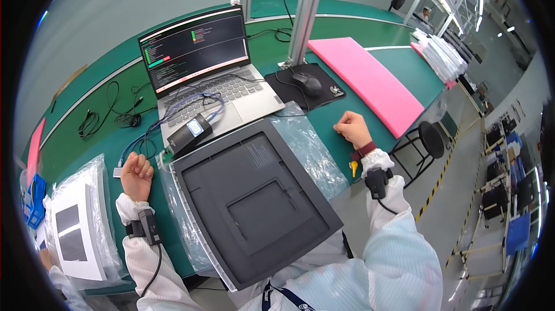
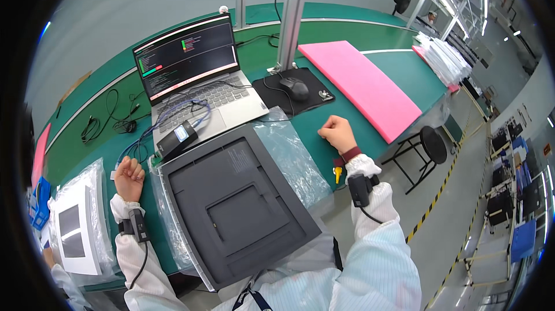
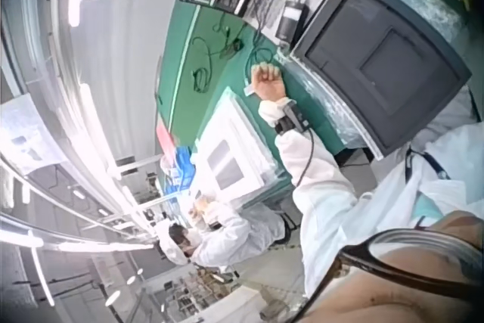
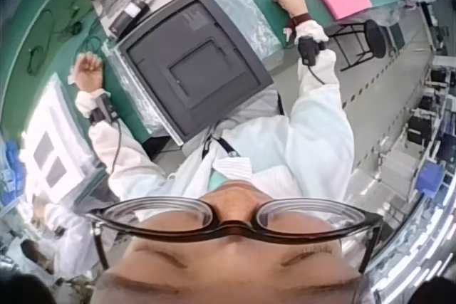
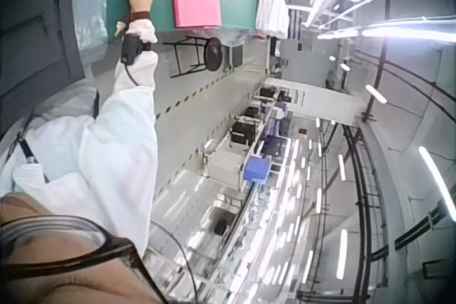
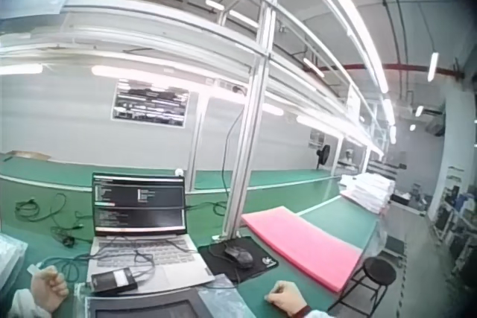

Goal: Connecting and testing electronic components using a laptop and a specialized scanner in a manufacturing environment.

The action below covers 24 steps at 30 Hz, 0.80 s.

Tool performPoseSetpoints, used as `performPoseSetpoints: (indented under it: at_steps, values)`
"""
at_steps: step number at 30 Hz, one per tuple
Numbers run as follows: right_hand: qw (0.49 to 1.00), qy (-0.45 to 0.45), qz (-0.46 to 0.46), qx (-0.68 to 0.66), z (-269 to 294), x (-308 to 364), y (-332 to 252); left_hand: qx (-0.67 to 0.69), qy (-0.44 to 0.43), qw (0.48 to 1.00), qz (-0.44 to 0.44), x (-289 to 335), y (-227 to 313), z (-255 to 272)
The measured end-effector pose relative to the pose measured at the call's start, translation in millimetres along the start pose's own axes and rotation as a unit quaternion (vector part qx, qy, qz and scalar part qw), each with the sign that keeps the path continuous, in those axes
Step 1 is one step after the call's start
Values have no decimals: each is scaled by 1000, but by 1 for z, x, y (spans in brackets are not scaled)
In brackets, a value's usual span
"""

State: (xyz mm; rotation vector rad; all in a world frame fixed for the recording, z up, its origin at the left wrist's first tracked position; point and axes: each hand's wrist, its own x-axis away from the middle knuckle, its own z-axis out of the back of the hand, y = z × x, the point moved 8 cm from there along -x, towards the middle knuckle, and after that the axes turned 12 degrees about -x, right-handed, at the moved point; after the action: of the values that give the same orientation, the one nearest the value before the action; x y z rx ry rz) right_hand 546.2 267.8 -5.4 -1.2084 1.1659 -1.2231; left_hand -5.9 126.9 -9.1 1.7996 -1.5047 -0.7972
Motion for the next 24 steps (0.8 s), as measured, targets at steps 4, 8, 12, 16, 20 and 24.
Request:
performPoseSetpoints:
  at_steps: [4, 8, 12, 16, 20, 24]
  values:
    - [985, 18, 124, 121, 3, -5, -5, -7, 0, 1000, 6, 0, -3, -3]
    - [986, 9, 112, 126, -1, -2, -6, -9, -6, 1000, 5, 1, -4, -2]
    - [983, 19, 112, 143, -1, -2, -7, -18, 11, 1000, 8, 2, -3, -3]
    - [978, 14, 123, 166, -2, -2, -7, -22, 14, 1000, 10, 1, -3, -6]
    - [974, 4, 131, 184, -7, 1, -14, -25, 18, 1000, 4, 2, -1, -3]
    - [974, -18, 135, 183, -10, 3, -17, -16, 1, 1000, 6, 2, -1, -2]
